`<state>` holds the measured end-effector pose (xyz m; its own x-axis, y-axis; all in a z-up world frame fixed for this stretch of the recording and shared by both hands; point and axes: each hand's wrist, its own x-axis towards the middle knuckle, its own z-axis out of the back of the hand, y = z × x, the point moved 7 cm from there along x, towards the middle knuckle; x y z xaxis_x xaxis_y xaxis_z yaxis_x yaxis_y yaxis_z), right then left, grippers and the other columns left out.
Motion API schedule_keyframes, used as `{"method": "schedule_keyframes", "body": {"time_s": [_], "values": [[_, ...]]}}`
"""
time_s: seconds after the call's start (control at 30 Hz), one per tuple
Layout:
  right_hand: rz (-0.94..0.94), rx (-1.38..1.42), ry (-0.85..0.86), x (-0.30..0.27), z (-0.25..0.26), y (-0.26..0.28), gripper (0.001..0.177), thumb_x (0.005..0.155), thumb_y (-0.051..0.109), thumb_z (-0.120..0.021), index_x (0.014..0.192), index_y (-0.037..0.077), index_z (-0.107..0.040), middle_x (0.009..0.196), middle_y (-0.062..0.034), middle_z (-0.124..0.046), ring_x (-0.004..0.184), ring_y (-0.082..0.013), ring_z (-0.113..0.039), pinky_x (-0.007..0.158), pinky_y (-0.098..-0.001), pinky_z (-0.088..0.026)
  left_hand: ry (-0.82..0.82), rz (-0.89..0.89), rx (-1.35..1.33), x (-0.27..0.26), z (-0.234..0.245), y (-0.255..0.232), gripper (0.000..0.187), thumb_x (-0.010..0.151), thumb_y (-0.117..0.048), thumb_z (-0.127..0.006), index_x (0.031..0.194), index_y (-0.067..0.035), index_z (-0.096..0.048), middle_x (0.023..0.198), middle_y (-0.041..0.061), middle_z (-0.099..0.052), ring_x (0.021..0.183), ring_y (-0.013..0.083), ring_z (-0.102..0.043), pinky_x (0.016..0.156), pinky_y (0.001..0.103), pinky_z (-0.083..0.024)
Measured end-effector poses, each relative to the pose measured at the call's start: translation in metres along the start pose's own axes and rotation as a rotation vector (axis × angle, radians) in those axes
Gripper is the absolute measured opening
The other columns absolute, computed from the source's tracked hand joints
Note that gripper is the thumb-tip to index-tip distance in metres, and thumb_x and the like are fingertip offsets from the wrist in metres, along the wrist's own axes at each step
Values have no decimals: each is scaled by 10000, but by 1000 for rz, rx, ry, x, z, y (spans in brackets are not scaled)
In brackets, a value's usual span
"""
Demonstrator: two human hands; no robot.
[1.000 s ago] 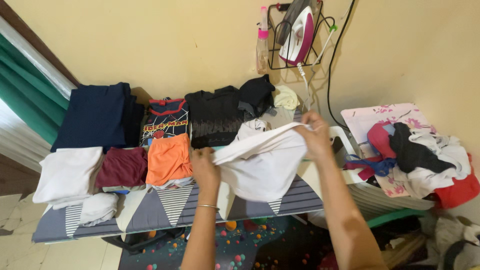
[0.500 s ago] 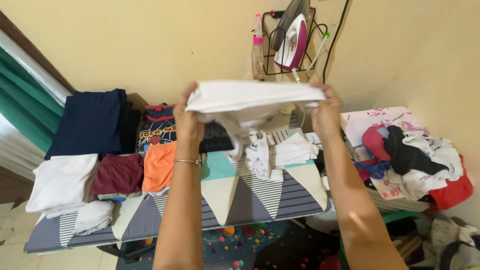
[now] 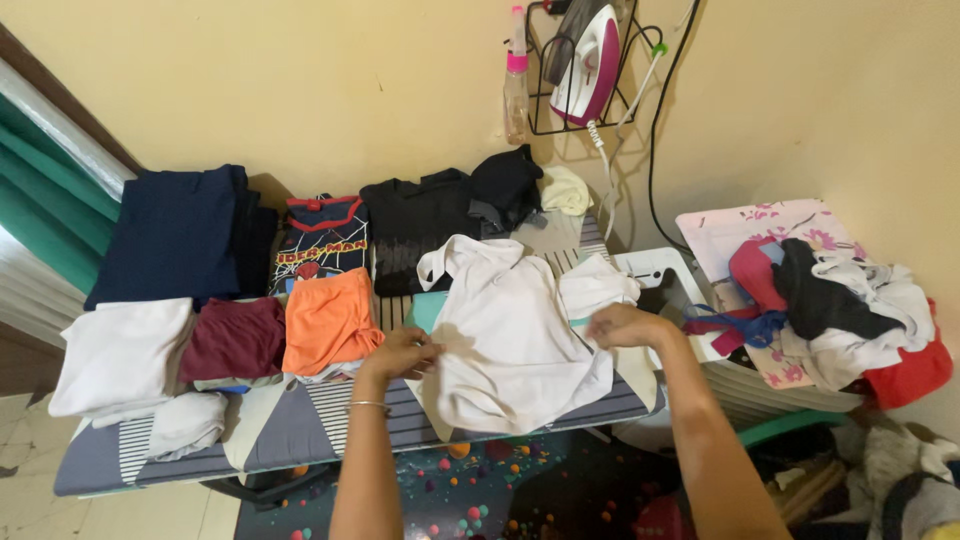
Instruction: The person folds multiple pieces of clean clothing on an ironing board. They handle shirts, shorts, and underwear, smoothing and folding each item by hand, then stacking them in neat piles on the board.
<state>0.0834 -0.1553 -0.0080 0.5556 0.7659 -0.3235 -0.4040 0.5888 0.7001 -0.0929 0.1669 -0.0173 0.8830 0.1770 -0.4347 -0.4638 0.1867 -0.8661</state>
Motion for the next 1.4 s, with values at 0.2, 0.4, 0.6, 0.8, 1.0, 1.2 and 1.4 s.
{"method": "schedule_keyframes", "body": {"time_s": [0.2, 0.4, 0.6, 0.8, 1.0, 1.2, 1.4], "values": [[62, 7, -706, 54, 22, 45, 166, 736, 141, -590, 824, 22, -665, 818, -143, -674, 764, -260, -654, 720, -319, -507, -616, -444, 256, 53, -10, -9, 363, 756, -224, -629, 1018, 9, -536, 928, 194, -596, 857, 321, -589, 750, 382, -467], [-193, 57, -978, 96, 16, 7, 179, 794, 164, -611, 824, -12, -622, 800, -225, -618, 801, -358, -605, 708, -401, -471, -834, -258, 418, 75, -31, 4, 401, 744, -194, -640, 1072, 10, -533, 1028, 258, -531, 940, 404, -521, 821, 428, -432], [-164, 305, -852, 135, 9, -31, 184, 739, 163, -665, 825, 0, -664, 787, -154, -666, 722, -261, -629, 664, -331, -477, -830, -154, 307, 92, -24, 18, 242, 828, -225, -575, 947, -14, -599, 915, 198, -591, 862, 356, -566, 784, 423, -461], [253, 1264, -828, 125, 50, 2, 147, 806, 71, -621, 932, 5, -585, 856, -61, -609, 783, -151, -559, 740, -285, -461, -133, -49, -1247, 96, -39, 8, 318, 884, -256, -541, 1028, 27, -553, 933, 162, -613, 840, 286, -581, 732, 394, -487], [-86, 497, -453, 77, 66, 63, 154, 761, 69, -677, 881, -20, -643, 809, -87, -638, 749, -135, -553, 699, -262, -436, 378, -65, -1460, 32, -67, -73, 304, 846, -241, -607, 1060, -25, -592, 1032, 143, -625, 947, 250, -591, 805, 380, -499], [477, 1117, -800, 22, 129, 84, 176, 834, 90, -632, 950, -20, -558, 848, -108, -609, 751, -172, -575, 687, -278, -494, 284, -461, -1404, -18, -32, -124, 278, 808, -175, -590, 1046, -31, -593, 1044, 101, -638, 1004, 220, -577, 918, 371, -428], [-50, 679, -466, 32, 85, 73, 361, 705, 93, -676, 1028, 39, -525, 833, -79, -617, 732, -156, -604, 586, -291, -514, 312, -625, -1539, -39, -27, -143, 204, 882, -183, -522, 1038, -63, -576, 1074, 65, -619, 1041, 194, -569, 970, 360, -398]]}}
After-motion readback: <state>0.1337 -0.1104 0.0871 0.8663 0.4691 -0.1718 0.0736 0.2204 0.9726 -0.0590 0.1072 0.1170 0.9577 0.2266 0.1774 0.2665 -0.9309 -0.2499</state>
